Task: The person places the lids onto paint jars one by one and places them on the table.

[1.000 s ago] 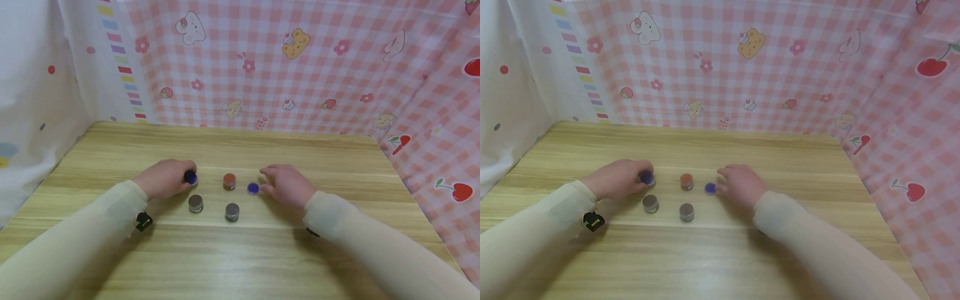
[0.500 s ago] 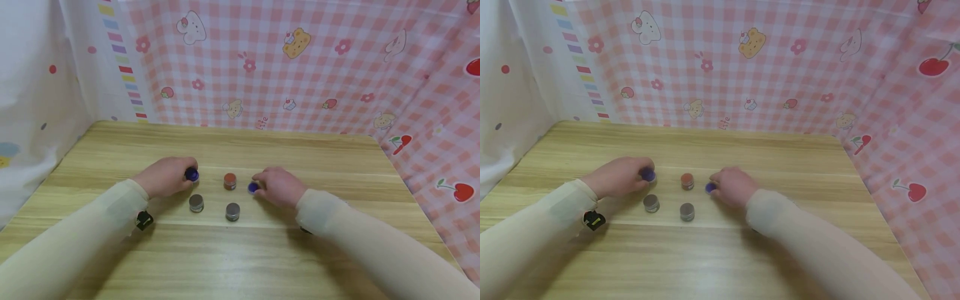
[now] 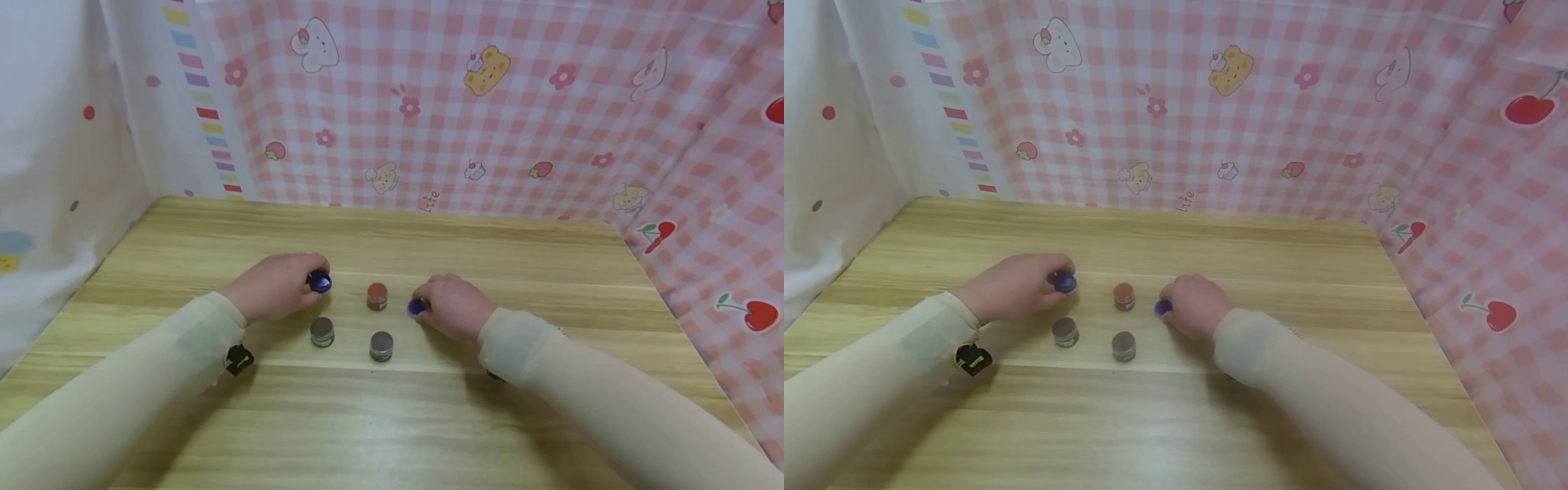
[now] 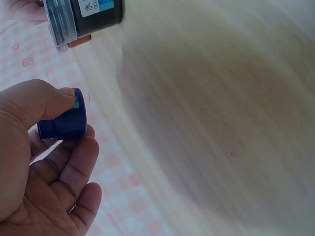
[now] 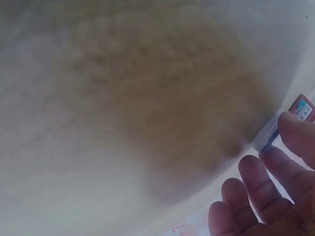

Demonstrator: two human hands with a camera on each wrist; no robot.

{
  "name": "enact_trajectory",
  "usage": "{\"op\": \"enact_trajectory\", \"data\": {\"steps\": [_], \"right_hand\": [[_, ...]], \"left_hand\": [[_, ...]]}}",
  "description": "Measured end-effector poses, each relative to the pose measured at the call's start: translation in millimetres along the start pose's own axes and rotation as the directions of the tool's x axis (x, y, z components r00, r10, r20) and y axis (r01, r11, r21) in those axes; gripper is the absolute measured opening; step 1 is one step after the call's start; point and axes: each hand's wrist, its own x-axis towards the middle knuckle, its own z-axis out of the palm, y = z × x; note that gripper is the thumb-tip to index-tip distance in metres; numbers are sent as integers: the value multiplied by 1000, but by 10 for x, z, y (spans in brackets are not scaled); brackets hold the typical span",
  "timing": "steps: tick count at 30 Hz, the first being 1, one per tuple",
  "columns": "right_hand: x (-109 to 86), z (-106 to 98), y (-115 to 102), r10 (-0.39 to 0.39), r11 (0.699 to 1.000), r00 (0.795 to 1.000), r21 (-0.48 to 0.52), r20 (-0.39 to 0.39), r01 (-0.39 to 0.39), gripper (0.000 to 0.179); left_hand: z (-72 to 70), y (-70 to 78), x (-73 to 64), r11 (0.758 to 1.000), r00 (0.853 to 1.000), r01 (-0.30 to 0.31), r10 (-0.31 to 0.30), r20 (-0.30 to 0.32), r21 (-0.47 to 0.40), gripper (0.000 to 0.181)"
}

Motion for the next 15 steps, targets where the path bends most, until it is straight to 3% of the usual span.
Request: {"op": "enact_trajectory", "data": {"steps": [15], "right_hand": [[-35, -75, 30, 22, 999, 997, 44, -79, -19, 31]], "left_hand": [[6, 63, -26, 998, 1000, -17, 15, -24, -64, 29]]}}
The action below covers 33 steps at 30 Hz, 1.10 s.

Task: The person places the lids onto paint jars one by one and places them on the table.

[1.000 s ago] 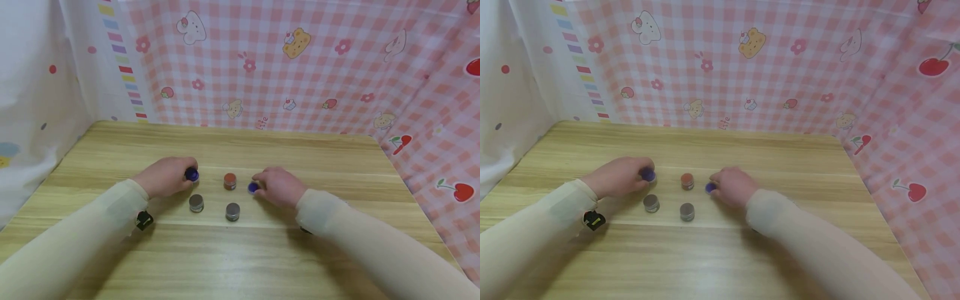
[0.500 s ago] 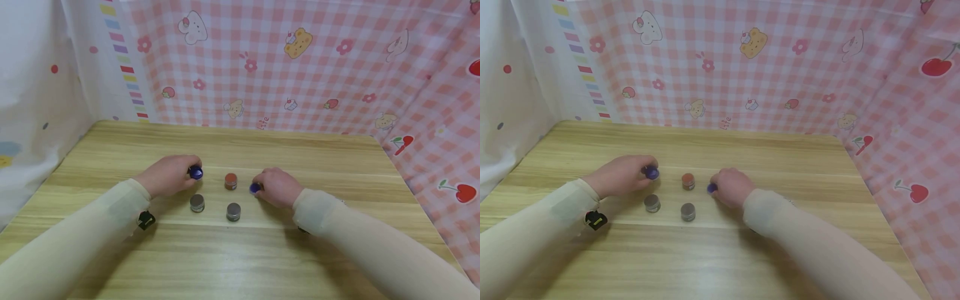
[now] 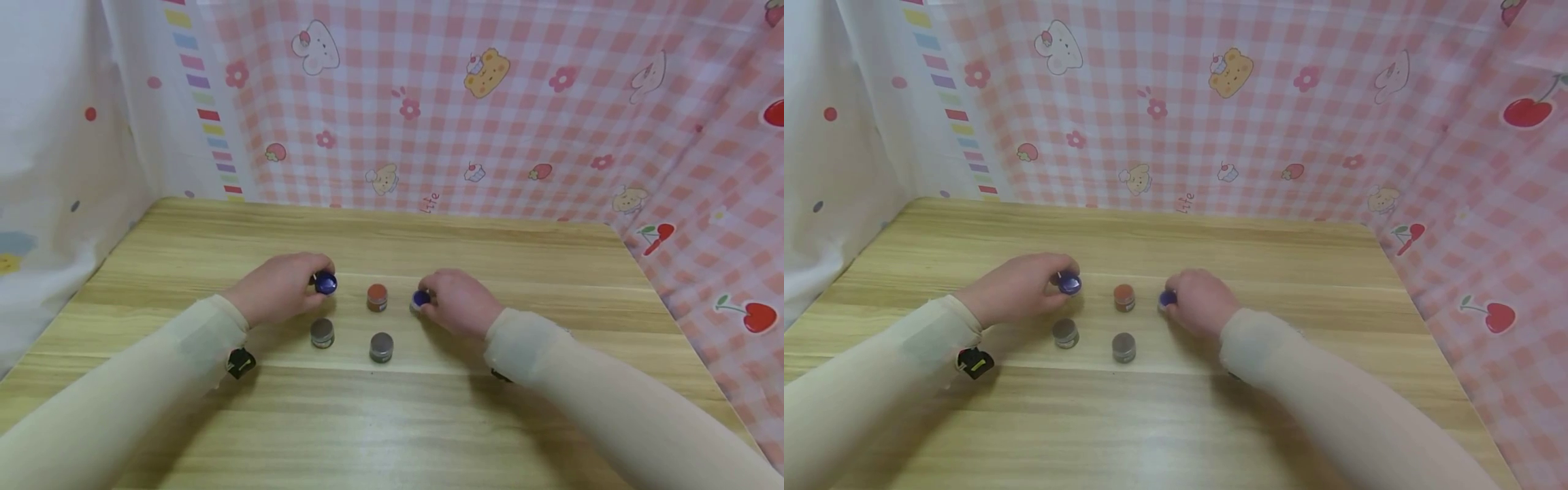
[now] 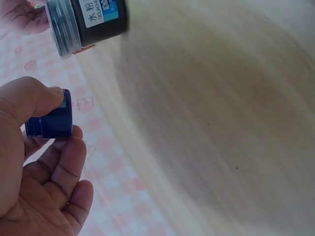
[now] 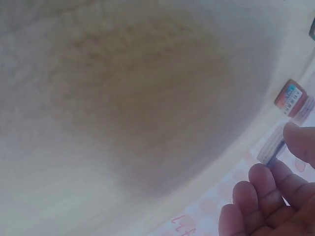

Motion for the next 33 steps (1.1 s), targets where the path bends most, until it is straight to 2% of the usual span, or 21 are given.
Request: {"op": "enact_trajectory", "data": {"steps": [8, 16, 25, 33], "right_hand": [[-45, -55, -37, 1, 999, 999, 44, -53, 1, 33], [-71, -90, -153, 28, 981, 997, 192, -70, -14, 28], [-111, -89, -320, -26, 960, 988, 272, -149, 66, 28], [-145, -89, -414, -81, 940, 973, 308, -218, 147, 28]], "left_hand": [[12, 32, 4, 1000, 1000, -15, 15, -12, -24, 30], [29, 100, 5, 998, 998, -60, 60, -33, -27, 32], [44, 232, 25, 996, 996, -79, 77, -36, -38, 34], [71, 324, 28, 986, 984, -164, 162, -69, -26, 28]]}}
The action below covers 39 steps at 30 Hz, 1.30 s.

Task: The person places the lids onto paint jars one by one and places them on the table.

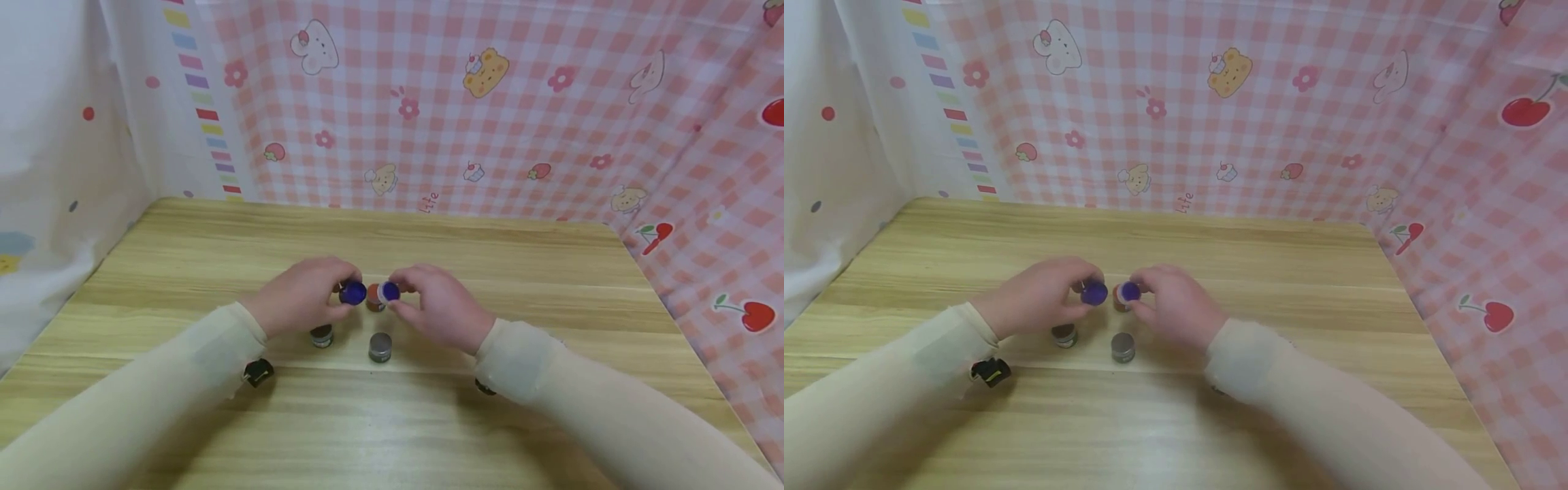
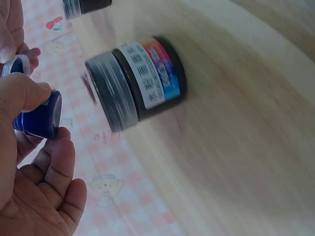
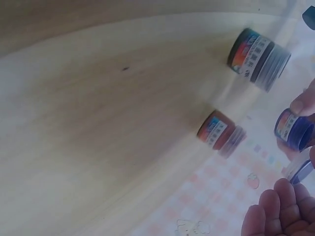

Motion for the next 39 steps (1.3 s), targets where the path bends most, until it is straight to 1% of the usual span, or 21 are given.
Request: {"op": "enact_trajectory", "data": {"steps": [2, 7, 11, 15, 23, 31, 39], "right_hand": [[-5, 2, -26, -13, 1000, 1000, 14, -8, 13, 28], [-17, 16, -67, -33, 999, 999, 39, -22, 34, 25], [-27, 33, -80, -51, 997, 998, 47, -30, 53, 23], [-40, 43, -90, -65, 997, 997, 38, -43, 67, 26], [-54, 52, -99, -53, 997, 998, 51, -45, 55, 25], [-71, 61, -101, -63, 997, 997, 47, -51, 65, 25], [-89, 70, -111, -59, 996, 998, 60, -34, 61, 26]], "left_hand": [[5, 21, 3, 1000, 1000, -19, 19, -8, -4, 26], [3, 84, -3, 999, 999, -42, 42, -8, -5, 26], [-1, 124, -8, 999, 999, -48, 48, -8, -8, 28], [12, 158, -1, 999, 999, -51, 50, -8, -13, 33], [44, 191, 27, 998, 998, -58, 58, -6, -2, 33], [55, 214, 34, 998, 998, -64, 64, -8, 17, 33], [65, 234, 20, 998, 998, -62, 62, -4, 2, 33]]}}
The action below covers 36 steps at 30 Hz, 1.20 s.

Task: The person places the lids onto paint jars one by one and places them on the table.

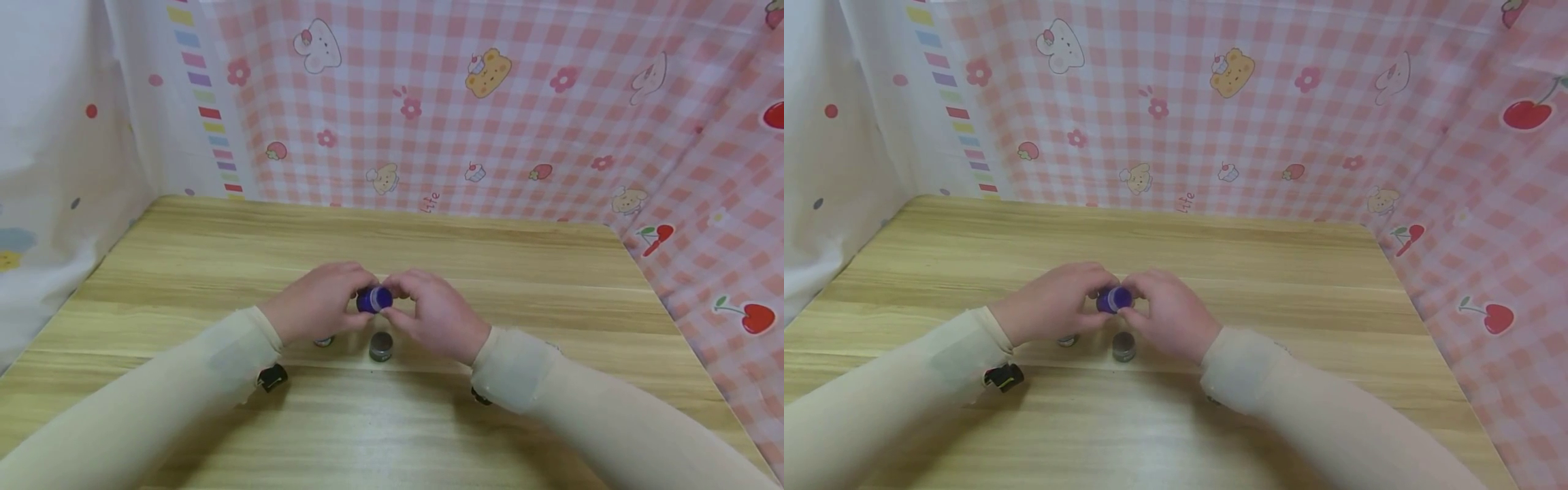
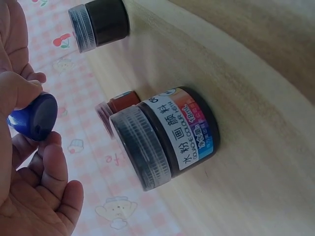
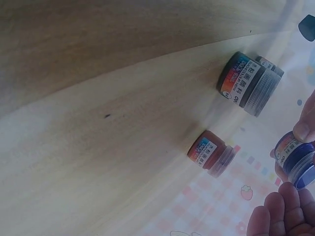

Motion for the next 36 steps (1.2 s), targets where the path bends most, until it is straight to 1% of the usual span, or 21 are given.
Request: {"op": "enact_trajectory", "data": {"steps": [11, 20, 25, 34, 36], "right_hand": [[-15, 9, 10, 2, 1000, 1000, -15, -1, -2, 26], [-37, 7, 17, -31, 999, 1000, -31, -2, 31, 24], [-38, 12, 31, -52, 998, 999, -44, -6, 52, 24], [-27, 10, 45, -60, 997, 998, -53, -13, 59, 26], [-25, 5, 44, -45, 998, 999, -48, -10, 45, 26]], "left_hand": [[-7, 30, 8, 1000, 1000, -7, 7, 3, -17, 31], [-3, 26, 36, 1000, 999, 17, -17, 51, -12, 31], [-1, 23, 44, 1000, 998, 16, -15, 67, -12, 33], [-23, 43, 43, 1000, 999, 13, -13, 49, -12, 32], [-26, 48, 44, 1000, 999, 16, -15, 43, -15, 33]]}}
